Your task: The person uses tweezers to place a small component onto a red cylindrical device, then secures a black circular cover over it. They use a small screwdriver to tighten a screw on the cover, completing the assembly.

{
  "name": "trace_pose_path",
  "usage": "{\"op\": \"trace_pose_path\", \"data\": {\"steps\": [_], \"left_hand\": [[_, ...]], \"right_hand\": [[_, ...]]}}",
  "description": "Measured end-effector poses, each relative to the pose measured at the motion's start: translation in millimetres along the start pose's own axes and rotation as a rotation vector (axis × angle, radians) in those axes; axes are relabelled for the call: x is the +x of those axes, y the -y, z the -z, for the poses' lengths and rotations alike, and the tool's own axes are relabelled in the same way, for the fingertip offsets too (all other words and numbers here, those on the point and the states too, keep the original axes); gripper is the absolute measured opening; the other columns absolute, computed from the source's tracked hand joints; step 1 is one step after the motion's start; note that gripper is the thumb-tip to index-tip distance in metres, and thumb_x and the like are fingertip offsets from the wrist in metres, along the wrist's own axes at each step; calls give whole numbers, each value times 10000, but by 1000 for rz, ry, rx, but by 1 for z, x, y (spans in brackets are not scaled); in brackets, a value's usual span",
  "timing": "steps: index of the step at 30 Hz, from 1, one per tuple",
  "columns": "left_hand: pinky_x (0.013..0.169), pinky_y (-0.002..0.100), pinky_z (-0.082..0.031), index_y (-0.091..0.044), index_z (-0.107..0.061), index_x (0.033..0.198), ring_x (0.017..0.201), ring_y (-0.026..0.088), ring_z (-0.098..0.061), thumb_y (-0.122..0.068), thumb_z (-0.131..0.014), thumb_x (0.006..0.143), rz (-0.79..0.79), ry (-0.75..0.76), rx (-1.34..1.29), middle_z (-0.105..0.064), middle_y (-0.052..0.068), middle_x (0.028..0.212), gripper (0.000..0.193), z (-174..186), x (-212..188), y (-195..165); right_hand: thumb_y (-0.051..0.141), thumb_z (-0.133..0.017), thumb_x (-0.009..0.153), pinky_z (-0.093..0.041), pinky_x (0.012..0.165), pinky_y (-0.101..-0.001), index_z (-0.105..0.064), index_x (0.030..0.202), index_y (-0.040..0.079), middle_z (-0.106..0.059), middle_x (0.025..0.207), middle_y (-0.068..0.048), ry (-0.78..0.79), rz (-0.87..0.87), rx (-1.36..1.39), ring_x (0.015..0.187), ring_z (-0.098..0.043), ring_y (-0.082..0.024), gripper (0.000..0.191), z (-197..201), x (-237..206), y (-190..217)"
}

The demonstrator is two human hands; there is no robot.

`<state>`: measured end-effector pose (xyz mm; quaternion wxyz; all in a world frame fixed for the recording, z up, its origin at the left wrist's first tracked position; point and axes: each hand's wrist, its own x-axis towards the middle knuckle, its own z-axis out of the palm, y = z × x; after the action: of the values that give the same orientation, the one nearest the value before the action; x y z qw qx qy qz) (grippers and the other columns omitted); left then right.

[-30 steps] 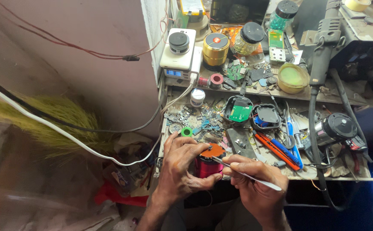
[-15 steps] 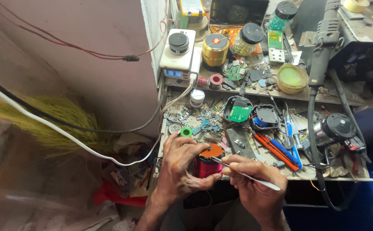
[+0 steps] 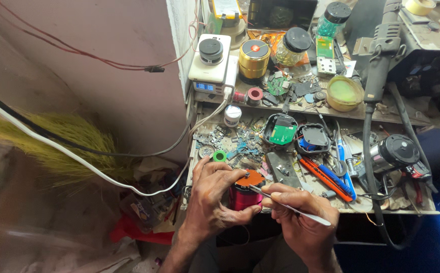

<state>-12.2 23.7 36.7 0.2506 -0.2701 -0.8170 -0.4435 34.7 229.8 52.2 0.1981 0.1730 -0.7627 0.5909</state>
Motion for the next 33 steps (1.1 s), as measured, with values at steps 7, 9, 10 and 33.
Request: {"op": "trace_pose_path", "data": {"steps": [7,9,10,33], "left_hand": [[1155,560,-365,-89,-697,1169,1073,267,-648,-410,-936,627,-2,2,7,-722,64,970,673,0,0,0],[1156,561,-365,-89,-695,1169,1072,266,-648,-413,-938,628,-1,2,5,-721,65,969,675,0,0,0],[1156,561,-365,-88,-694,1169,1072,265,-648,-414,-939,629,0,2,4,-720,65,969,676,0,0,0],[1162,570,-355,-93,-697,1170,1070,276,-647,-418,-929,629,-8,-3,2,-724,69,971,672,-6,-5,13]], "right_hand": [[10,-694,950,-594,594,-209,-681,1039,15,-779,1073,-220,0,1,13,722,-750,-112,90,0,-1,-1],[12,-693,950,-594,595,-209,-679,1036,16,-780,1076,-219,-2,-5,18,726,-751,-112,87,0,-1,-2],[12,-692,950,-594,596,-209,-678,1034,17,-781,1077,-219,-3,-9,20,729,-752,-112,86,0,-2,-2],[-19,-780,854,-667,790,-277,-670,1042,9,-778,1088,-185,33,-20,-42,978,-785,-197,219,-3,5,-1]]}}
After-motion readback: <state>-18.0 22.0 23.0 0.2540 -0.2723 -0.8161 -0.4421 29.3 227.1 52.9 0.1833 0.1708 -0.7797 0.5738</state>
